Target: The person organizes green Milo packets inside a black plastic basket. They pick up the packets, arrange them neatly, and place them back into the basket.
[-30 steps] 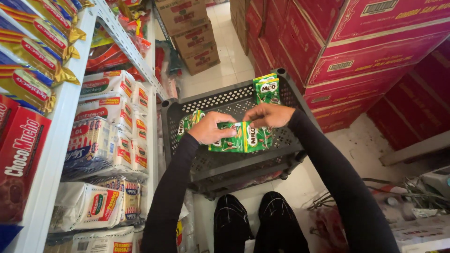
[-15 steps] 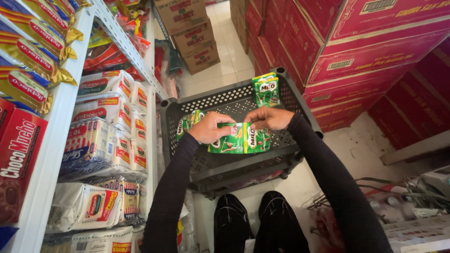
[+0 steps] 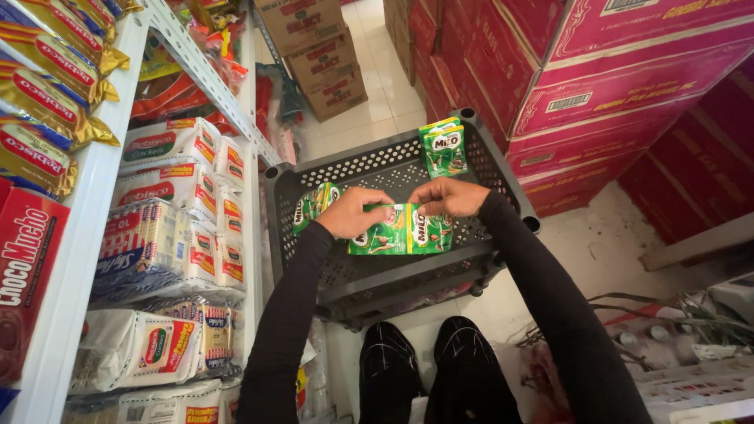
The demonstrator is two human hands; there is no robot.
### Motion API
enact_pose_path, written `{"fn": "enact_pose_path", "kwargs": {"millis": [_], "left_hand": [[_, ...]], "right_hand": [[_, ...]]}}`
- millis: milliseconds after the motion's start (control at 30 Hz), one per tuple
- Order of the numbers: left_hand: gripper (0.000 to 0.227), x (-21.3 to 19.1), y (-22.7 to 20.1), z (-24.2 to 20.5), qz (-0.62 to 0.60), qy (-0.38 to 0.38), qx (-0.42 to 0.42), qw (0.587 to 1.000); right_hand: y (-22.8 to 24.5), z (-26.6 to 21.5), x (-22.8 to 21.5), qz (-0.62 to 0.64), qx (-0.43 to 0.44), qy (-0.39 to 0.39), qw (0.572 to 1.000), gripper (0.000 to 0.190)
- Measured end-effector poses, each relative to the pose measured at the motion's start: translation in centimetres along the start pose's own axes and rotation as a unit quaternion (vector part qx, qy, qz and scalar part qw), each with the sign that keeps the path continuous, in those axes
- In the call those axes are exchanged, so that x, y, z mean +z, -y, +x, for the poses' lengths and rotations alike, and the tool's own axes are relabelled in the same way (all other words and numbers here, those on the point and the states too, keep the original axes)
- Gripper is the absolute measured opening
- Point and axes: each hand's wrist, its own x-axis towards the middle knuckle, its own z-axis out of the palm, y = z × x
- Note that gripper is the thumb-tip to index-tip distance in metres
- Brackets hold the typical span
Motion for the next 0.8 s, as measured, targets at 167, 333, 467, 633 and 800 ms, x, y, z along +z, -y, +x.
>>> {"fn": "enact_pose_path", "kwargs": {"millis": [167,333,467,633,800], "left_hand": [[0.026,0.8,-1.2,1.1,0.050,-0.023,-0.015,0.998],[0.025,1.4,-1.2,1.8,0.119,-0.056,-0.018,0.991],[0.023,2.0,-1.2,2.5,0.156,-0.093,0.021,0.983],[0.016,3.0,0.3,3.1,0.180,-0.166,0.103,0.964],[0.011,3.8,2.2,3.6,0.089,-0.216,0.148,0.961]], "right_hand": [[2.5,-0.8,1.3,0.013,0.074,-0.052,0.996,0.024],[1.2,-0.4,1.5,-0.053,-0.007,-0.069,0.996,0.018],[0.2,-0.3,1.5,-0.053,-0.026,-0.125,0.990,0.018],[-1.4,-0.3,2.1,-0.015,-0.055,-0.173,0.983,0.017],[-2.6,0.1,2.4,0.045,-0.112,-0.226,0.967,0.017]]}}
